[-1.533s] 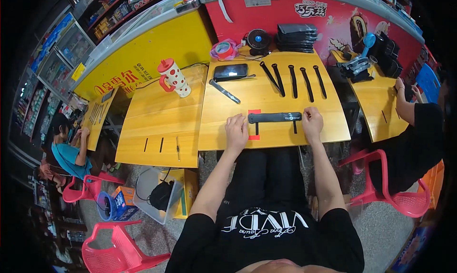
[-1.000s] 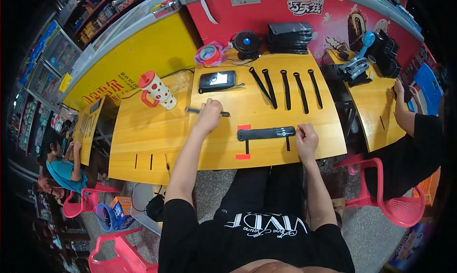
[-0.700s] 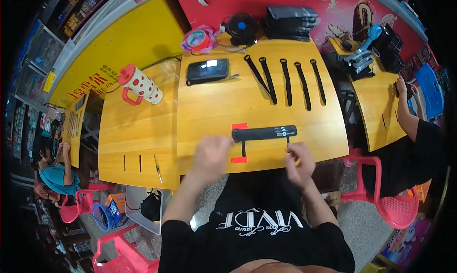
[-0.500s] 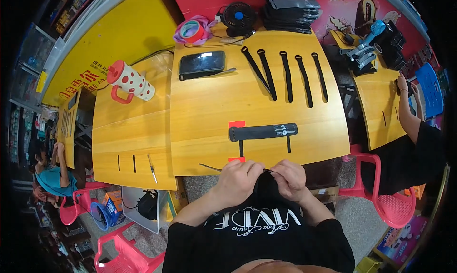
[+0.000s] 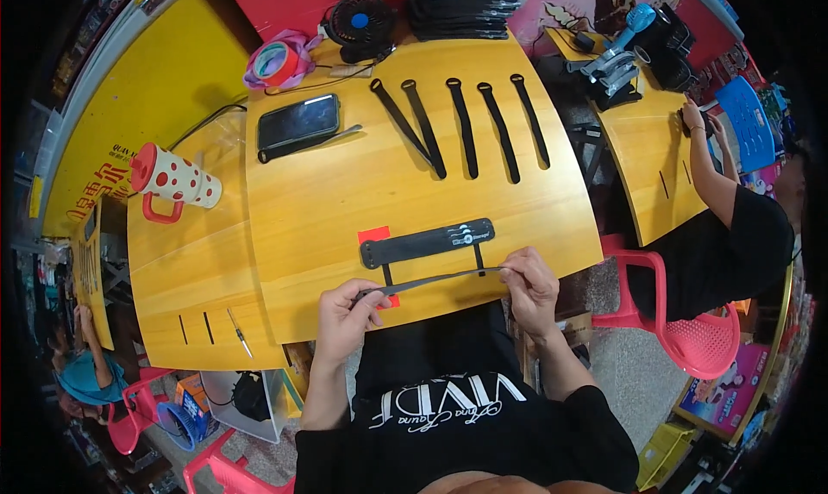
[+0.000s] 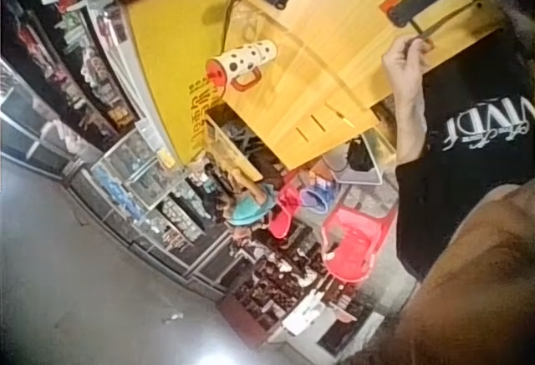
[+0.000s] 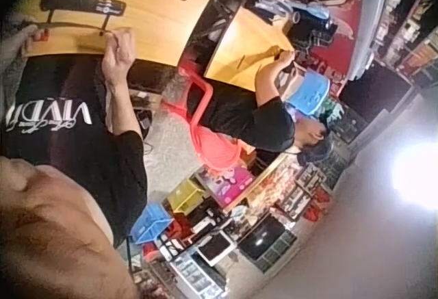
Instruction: Attaching metal hardware to black leather straps using a hand press tool.
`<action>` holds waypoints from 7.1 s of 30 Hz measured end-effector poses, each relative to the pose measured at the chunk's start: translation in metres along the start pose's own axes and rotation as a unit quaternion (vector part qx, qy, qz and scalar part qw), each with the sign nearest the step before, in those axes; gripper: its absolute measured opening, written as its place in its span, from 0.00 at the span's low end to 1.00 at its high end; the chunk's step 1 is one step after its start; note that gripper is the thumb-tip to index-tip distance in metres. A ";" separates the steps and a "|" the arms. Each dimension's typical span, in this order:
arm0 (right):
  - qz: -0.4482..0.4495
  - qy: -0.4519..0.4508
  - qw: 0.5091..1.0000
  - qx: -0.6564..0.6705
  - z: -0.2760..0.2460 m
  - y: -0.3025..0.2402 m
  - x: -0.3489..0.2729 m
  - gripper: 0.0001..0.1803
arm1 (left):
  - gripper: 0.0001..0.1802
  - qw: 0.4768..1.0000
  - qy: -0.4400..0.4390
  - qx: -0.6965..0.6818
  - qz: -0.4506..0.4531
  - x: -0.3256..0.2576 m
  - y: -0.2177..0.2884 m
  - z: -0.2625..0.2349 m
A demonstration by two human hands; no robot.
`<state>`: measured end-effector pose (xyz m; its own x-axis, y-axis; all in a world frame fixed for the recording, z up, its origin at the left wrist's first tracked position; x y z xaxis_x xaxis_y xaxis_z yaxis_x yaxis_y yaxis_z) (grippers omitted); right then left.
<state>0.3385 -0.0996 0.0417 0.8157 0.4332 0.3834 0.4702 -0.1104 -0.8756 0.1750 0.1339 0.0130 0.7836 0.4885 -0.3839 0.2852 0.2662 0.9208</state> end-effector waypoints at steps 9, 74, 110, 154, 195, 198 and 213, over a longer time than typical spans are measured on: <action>0.176 0.034 0.975 0.131 0.008 0.032 0.002 0.02 | 0.07 0.989 0.118 -0.009 0.093 0.008 -0.008 -0.006; 0.036 -0.006 0.993 -0.108 0.019 0.034 0.034 0.09 | 0.06 0.978 0.180 0.001 0.110 0.030 -0.017 -0.012; 0.000 0.010 0.987 -0.162 0.026 0.030 0.035 0.08 | 0.07 0.978 0.168 -0.032 0.118 0.029 -0.017 -0.011; -0.205 -0.091 0.937 -0.269 0.095 -0.038 -0.013 0.23 | 0.33 0.754 0.149 0.585 0.257 -0.016 0.004 0.008; -0.115 -0.202 0.973 -0.009 0.049 -0.061 -0.043 0.07 | 0.09 0.963 -0.024 -0.202 0.179 -0.044 -0.012 0.069; -0.156 -0.182 0.965 -0.104 0.030 -0.046 -0.039 0.07 | 0.09 0.970 -0.020 -0.142 0.195 -0.032 -0.019 0.079; -0.115 -0.027 0.938 -0.326 -0.047 0.035 0.089 0.03 | 0.09 0.854 0.320 0.248 0.327 -0.012 -0.006 -0.055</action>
<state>0.4437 -0.1070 0.0590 0.6569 0.5556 0.5097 0.7527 -0.5235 -0.3994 0.1334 0.1718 0.0079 0.4490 0.7940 0.4098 0.2259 -0.5446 0.8077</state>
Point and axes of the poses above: each hand's wrist, its own x-axis towards the middle knuckle, its own z-axis out of the palm, y = z × x, the point moved 6 cm from there along x, towards the middle knuckle, and after that the axes turned 3 degrees about y, right-handed, at the moved point
